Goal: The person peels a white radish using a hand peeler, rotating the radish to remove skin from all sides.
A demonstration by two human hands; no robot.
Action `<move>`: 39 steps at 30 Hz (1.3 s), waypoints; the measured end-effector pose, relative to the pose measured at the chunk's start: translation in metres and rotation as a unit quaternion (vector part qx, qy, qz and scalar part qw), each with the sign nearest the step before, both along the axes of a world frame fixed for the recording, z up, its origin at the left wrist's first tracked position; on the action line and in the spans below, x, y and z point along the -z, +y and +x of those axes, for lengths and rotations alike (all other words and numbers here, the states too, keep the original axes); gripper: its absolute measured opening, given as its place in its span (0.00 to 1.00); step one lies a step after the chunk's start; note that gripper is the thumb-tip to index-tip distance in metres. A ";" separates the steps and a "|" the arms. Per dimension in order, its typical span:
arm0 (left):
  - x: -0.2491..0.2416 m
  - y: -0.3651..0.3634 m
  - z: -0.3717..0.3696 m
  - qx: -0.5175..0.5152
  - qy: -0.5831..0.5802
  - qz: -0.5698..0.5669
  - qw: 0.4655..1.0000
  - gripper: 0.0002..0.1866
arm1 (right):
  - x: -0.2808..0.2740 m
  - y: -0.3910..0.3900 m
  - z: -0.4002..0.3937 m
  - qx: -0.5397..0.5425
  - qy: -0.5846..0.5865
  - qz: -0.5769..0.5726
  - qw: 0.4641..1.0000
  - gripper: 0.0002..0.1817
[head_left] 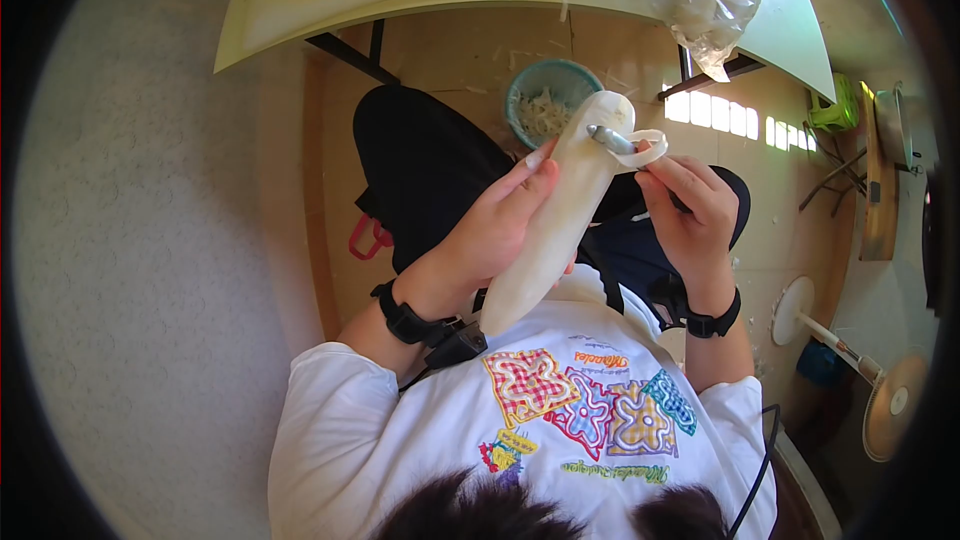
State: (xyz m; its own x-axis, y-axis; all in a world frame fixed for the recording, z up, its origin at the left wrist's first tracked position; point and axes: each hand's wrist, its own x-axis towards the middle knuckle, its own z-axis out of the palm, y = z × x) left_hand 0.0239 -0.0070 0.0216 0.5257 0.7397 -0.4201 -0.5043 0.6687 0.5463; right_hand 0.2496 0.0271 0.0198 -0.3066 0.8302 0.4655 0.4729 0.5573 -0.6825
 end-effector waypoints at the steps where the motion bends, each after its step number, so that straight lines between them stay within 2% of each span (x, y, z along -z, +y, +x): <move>1: 0.000 -0.001 0.000 0.001 0.004 0.001 1.000 0.30 | 0.000 0.002 0.000 0.010 0.001 0.017 1.000 0.16; 4: 0.001 -0.002 -0.002 0.000 0.010 0.009 1.000 0.30 | -0.003 0.001 -0.001 0.004 0.006 -0.011 1.000 0.17; 12: -0.002 -0.003 -0.002 -0.006 0.008 0.007 1.000 0.33 | 0.001 0.006 0.002 0.015 0.008 0.008 1.000 0.17; 17: -0.003 -0.006 -0.005 0.008 0.050 0.022 0.998 0.34 | -0.002 0.005 0.003 0.027 0.013 -0.018 0.999 0.17; 20: -0.002 -0.006 -0.004 0.005 0.042 0.051 0.998 0.34 | -0.002 0.005 0.002 0.027 0.005 -0.019 0.999 0.18; 27: 0.002 -0.006 -0.009 0.012 0.015 0.040 0.999 0.33 | -0.002 0.007 -0.002 0.030 0.002 -0.008 0.999 0.18; 32: -0.002 -0.008 -0.008 0.016 0.044 0.039 0.998 0.39 | 0.006 0.011 0.001 0.055 0.017 -0.015 0.998 0.17; 35: -0.014 -0.012 -0.004 0.038 0.044 0.107 0.993 0.42 | 0.019 0.014 0.013 0.076 0.001 -0.037 0.996 0.16; 37: -0.021 -0.010 -0.004 0.057 0.040 0.146 0.987 0.44 | 0.033 0.012 0.016 0.074 0.042 -0.130 0.988 0.14; 39: -0.020 -0.005 -0.004 0.042 0.040 0.150 0.987 0.45 | 0.044 0.011 0.015 0.082 0.048 -0.148 0.984 0.13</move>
